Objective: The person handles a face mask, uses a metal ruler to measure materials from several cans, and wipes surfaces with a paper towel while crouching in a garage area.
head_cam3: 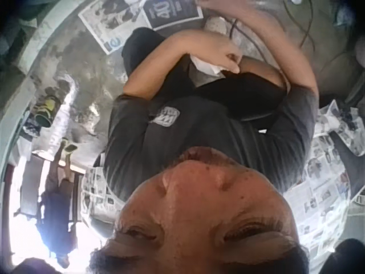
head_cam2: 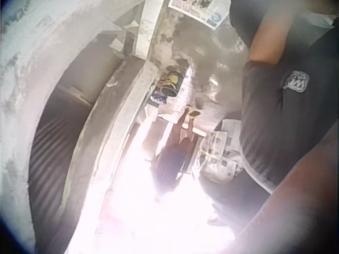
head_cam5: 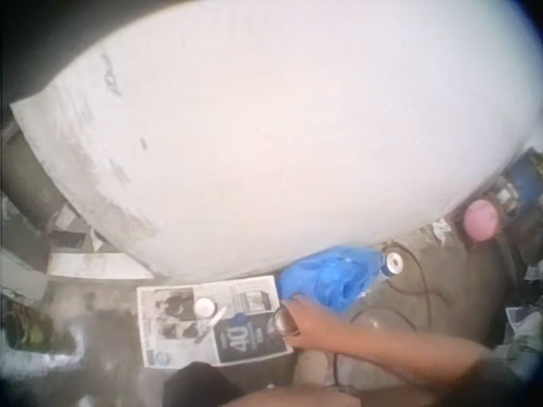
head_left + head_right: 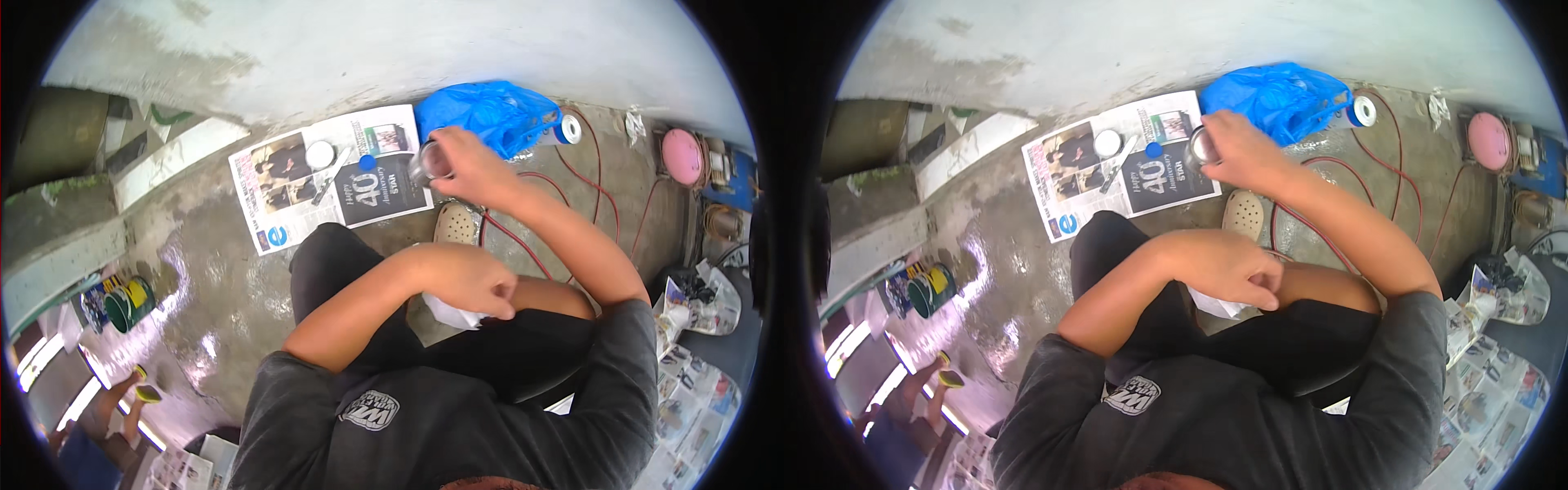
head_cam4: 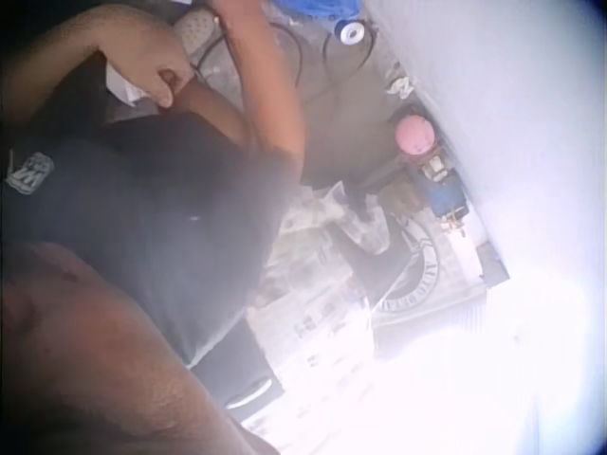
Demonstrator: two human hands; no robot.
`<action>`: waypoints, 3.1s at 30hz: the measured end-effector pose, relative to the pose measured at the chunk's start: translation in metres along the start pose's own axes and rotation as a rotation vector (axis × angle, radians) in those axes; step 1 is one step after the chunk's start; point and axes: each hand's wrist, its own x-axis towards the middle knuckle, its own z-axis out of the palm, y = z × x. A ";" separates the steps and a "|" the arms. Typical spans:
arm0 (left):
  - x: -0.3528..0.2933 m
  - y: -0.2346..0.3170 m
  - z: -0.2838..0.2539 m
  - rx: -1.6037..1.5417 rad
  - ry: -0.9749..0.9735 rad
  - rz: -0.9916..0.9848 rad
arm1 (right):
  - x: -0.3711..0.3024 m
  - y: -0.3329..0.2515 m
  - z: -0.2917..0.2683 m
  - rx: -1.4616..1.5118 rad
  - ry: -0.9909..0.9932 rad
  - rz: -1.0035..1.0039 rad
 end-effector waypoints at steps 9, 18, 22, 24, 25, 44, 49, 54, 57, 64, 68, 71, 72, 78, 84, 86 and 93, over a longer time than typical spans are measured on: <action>0.006 -0.039 -0.021 -0.459 0.916 0.190 | 0.057 -0.038 0.222 -0.037 -0.073 -0.142; -0.017 -0.043 -0.025 -0.354 1.093 0.107 | 0.067 -0.032 0.263 -0.045 0.054 -0.097; -0.020 -0.048 -0.030 -0.274 1.155 0.089 | 0.062 -0.051 0.263 -0.114 0.076 0.032; -0.014 -0.047 -0.032 -0.264 1.156 0.094 | 0.063 -0.052 0.267 -0.132 0.040 0.055; -0.014 -0.049 -0.032 -0.266 1.150 0.088 | 0.064 -0.057 0.270 -0.172 0.021 0.068; -0.022 -0.056 -0.033 -0.231 1.113 0.051 | 0.055 -0.065 0.296 -0.105 0.236 0.167; -0.022 -0.056 -0.033 -0.210 1.105 0.044 | 0.052 -0.062 0.302 0.136 0.361 0.243; -0.012 -0.055 -0.032 -0.182 1.078 0.045 | 0.054 -0.039 0.298 0.652 0.417 0.499; -0.012 -0.059 -0.031 -0.163 1.071 0.005 | 0.055 -0.033 0.282 1.311 0.382 0.727; -0.007 -0.065 -0.026 -0.061 1.035 -0.116 | 0.019 0.018 0.290 1.699 0.221 1.009; -0.010 -0.068 -0.025 -0.016 0.994 -0.206 | 0.011 0.038 0.302 1.715 0.106 1.155; -0.006 -0.066 -0.025 -0.010 0.944 -0.244 | -0.005 0.067 0.303 1.634 0.246 1.197; -0.006 -0.067 -0.027 -0.015 0.961 -0.269 | -0.008 0.075 0.300 1.549 0.220 1.169; -0.047 -0.116 -0.075 -0.397 1.275 -0.322 | 0.042 0.029 0.232 0.816 -0.235 0.635; -0.080 -0.149 -0.106 -1.064 1.649 0.259 | 0.095 0.004 0.076 0.721 -0.362 0.431; -0.081 -0.152 -0.107 -1.187 1.529 0.408 | 0.093 -0.004 0.036 0.809 -0.275 0.419; -0.066 -0.147 -0.095 -1.078 1.352 0.335 | 0.071 -0.014 0.035 1.245 -0.168 0.493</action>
